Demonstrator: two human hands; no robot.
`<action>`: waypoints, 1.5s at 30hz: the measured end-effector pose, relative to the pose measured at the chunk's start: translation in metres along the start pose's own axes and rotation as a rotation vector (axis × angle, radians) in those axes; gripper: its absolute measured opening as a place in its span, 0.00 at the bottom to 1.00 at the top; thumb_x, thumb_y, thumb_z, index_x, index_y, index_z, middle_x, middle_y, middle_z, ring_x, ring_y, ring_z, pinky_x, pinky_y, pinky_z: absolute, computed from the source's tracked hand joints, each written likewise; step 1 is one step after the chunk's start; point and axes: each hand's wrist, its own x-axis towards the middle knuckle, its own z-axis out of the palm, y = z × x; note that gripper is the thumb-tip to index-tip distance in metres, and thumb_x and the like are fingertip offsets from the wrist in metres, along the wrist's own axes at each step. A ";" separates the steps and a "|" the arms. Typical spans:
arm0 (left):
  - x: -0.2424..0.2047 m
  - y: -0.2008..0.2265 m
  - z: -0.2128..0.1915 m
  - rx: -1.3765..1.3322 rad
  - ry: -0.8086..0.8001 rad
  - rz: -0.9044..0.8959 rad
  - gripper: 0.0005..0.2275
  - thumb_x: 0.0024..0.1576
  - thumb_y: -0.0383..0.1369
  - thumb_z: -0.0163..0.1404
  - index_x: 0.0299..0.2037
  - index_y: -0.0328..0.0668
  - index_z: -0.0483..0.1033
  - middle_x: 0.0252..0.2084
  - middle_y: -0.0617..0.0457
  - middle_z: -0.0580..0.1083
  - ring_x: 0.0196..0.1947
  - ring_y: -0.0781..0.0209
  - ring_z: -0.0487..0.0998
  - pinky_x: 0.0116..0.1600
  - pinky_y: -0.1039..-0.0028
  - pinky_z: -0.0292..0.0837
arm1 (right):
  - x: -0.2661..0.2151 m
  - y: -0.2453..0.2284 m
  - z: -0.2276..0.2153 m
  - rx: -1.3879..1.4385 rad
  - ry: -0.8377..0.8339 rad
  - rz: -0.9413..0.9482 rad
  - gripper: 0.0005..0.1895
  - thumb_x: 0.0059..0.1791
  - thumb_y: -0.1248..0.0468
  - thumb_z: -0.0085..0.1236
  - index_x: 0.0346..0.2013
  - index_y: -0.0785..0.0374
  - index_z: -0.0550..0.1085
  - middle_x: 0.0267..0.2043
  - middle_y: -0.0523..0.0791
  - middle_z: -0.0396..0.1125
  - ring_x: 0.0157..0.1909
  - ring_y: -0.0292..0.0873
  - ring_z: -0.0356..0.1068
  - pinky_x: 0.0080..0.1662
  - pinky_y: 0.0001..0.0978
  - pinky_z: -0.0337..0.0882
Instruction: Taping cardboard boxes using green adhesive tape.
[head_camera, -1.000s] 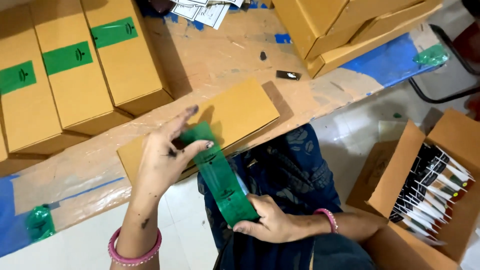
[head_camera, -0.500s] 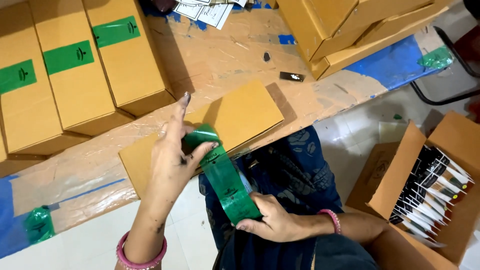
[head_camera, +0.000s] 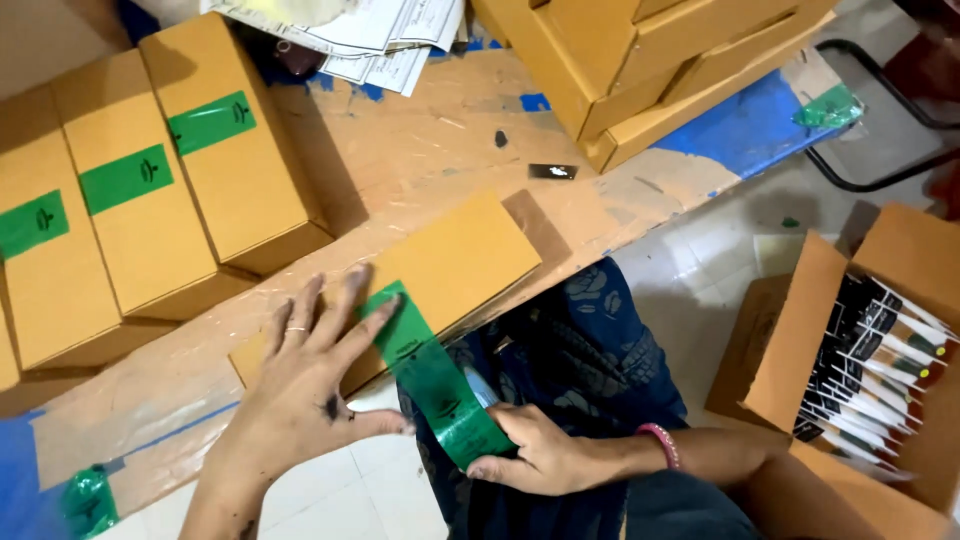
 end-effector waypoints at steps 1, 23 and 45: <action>0.000 -0.001 0.002 0.122 -0.035 -0.028 0.42 0.40 0.55 0.59 0.67 0.51 0.62 0.67 0.40 0.64 0.65 0.32 0.62 0.62 0.44 0.55 | 0.001 -0.001 0.000 0.007 -0.002 -0.020 0.15 0.56 0.58 0.63 0.42 0.67 0.70 0.33 0.50 0.68 0.34 0.50 0.72 0.38 0.39 0.70; -0.006 0.012 -0.006 0.191 -0.191 -0.501 0.58 0.31 0.58 0.68 0.69 0.30 0.54 0.56 0.31 0.74 0.47 0.30 0.76 0.42 0.54 0.75 | 0.066 -0.059 -0.042 0.158 0.065 -0.216 0.17 0.57 0.56 0.58 0.48 0.68 0.69 0.35 0.48 0.72 0.35 0.44 0.76 0.38 0.32 0.74; -0.025 -0.096 0.006 -0.340 -0.504 -0.483 0.48 0.46 0.48 0.68 0.69 0.24 0.56 0.63 0.26 0.66 0.63 0.35 0.66 0.59 0.52 0.63 | 0.074 -0.060 -0.044 0.018 0.116 -0.103 0.18 0.54 0.55 0.61 0.42 0.69 0.70 0.29 0.45 0.72 0.30 0.38 0.75 0.34 0.29 0.72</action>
